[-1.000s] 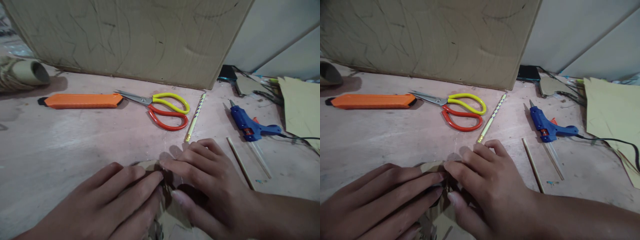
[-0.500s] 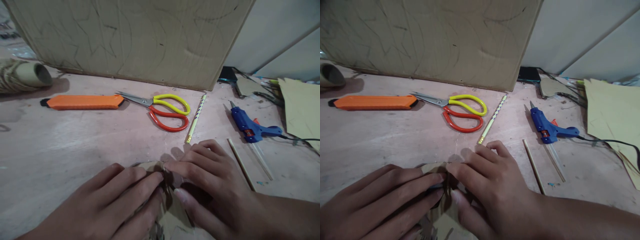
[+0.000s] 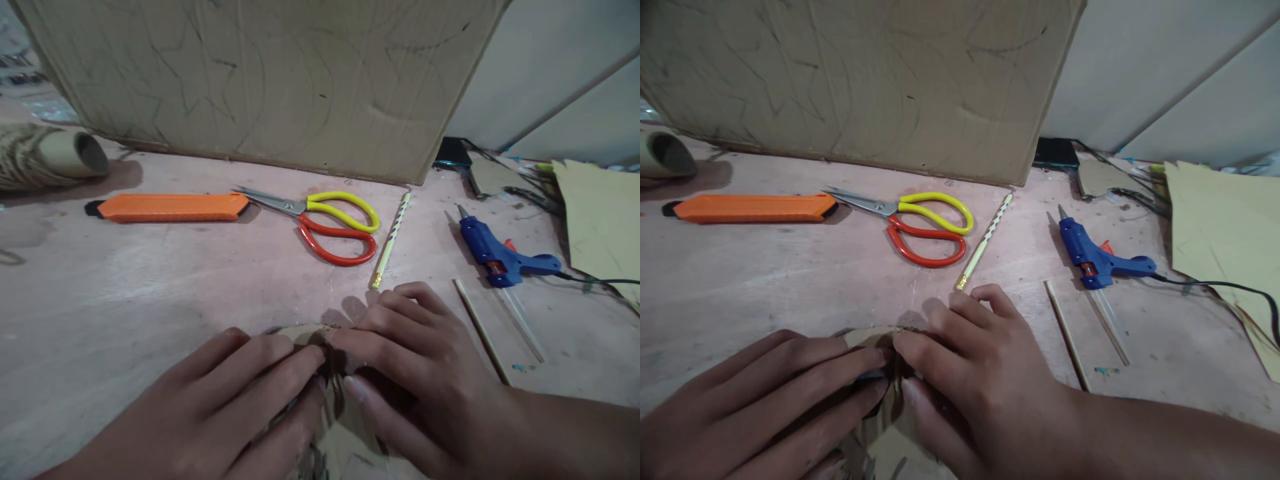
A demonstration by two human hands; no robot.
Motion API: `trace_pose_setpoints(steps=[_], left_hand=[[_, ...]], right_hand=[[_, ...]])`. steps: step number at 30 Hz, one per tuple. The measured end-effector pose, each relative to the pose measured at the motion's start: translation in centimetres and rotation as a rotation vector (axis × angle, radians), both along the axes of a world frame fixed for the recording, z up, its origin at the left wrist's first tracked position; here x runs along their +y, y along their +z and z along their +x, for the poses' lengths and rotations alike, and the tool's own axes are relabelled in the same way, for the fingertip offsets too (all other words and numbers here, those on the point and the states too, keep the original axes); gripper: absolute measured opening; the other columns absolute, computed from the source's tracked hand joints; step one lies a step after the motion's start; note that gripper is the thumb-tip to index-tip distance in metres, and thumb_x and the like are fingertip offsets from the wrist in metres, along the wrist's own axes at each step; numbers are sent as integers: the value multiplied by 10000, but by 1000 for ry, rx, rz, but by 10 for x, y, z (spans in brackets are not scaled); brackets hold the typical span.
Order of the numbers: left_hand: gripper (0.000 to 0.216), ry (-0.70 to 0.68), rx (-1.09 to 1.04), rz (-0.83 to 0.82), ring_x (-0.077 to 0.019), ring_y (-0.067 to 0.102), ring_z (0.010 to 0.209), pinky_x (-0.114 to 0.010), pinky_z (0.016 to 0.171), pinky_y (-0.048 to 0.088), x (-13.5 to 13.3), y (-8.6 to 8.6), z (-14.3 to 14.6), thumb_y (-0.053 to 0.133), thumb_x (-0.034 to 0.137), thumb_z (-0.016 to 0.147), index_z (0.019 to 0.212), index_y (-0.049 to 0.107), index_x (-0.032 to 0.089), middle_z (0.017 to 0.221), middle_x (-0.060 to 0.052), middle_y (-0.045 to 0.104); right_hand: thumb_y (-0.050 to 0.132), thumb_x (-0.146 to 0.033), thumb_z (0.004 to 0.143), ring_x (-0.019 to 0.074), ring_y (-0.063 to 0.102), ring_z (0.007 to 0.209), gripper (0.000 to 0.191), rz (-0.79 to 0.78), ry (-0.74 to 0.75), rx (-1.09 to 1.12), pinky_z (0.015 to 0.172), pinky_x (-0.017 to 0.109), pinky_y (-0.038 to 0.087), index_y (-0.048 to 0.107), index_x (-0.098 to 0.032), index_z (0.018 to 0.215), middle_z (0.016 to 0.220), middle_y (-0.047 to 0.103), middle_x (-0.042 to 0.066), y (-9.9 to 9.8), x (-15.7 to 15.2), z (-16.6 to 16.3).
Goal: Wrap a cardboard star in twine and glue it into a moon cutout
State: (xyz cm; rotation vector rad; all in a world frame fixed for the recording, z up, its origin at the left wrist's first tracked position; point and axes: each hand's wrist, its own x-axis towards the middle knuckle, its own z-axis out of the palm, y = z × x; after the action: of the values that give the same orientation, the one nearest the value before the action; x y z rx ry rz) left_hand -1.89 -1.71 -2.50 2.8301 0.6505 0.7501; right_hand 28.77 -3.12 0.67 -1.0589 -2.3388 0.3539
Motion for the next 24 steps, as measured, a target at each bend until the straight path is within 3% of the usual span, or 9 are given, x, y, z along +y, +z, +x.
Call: trace_pose_setpoints(steps=[14, 18, 24], left_hand=[[376, -7, 18, 16, -221, 726, 1398, -418, 1326, 469, 2, 4, 1, 520, 311, 1330, 1473, 867, 327, 1578, 27, 822], [401, 11, 40, 29, -225, 724, 1396, -425, 1293, 489, 1, 5, 4, 491, 296, 1331, 1431, 878, 333, 1577, 34, 821], [334, -6, 5, -10, -221, 715, 1422, -407, 1371, 435, 0, 2, 0, 544, 319, 1329, 1453, 854, 300, 1614, 14, 804]], right_hand=[[640, -214, 1151, 194, 710, 914, 138, -45, -32, 120, 948, 456, 440, 716, -220, 1266, 1038, 820, -8, -13, -5, -2], [646, -174, 1130, 188, 748, 933, 211, -36, -20, 90, 951, 448, 466, 734, -218, 1317, 1087, 862, -4, -6, -2, -1], [685, -163, 1114, 165, 769, 978, 233, -18, 3, 42, 951, 414, 490, 746, -203, 1335, 1134, 872, -16, 2, 4, 1]])
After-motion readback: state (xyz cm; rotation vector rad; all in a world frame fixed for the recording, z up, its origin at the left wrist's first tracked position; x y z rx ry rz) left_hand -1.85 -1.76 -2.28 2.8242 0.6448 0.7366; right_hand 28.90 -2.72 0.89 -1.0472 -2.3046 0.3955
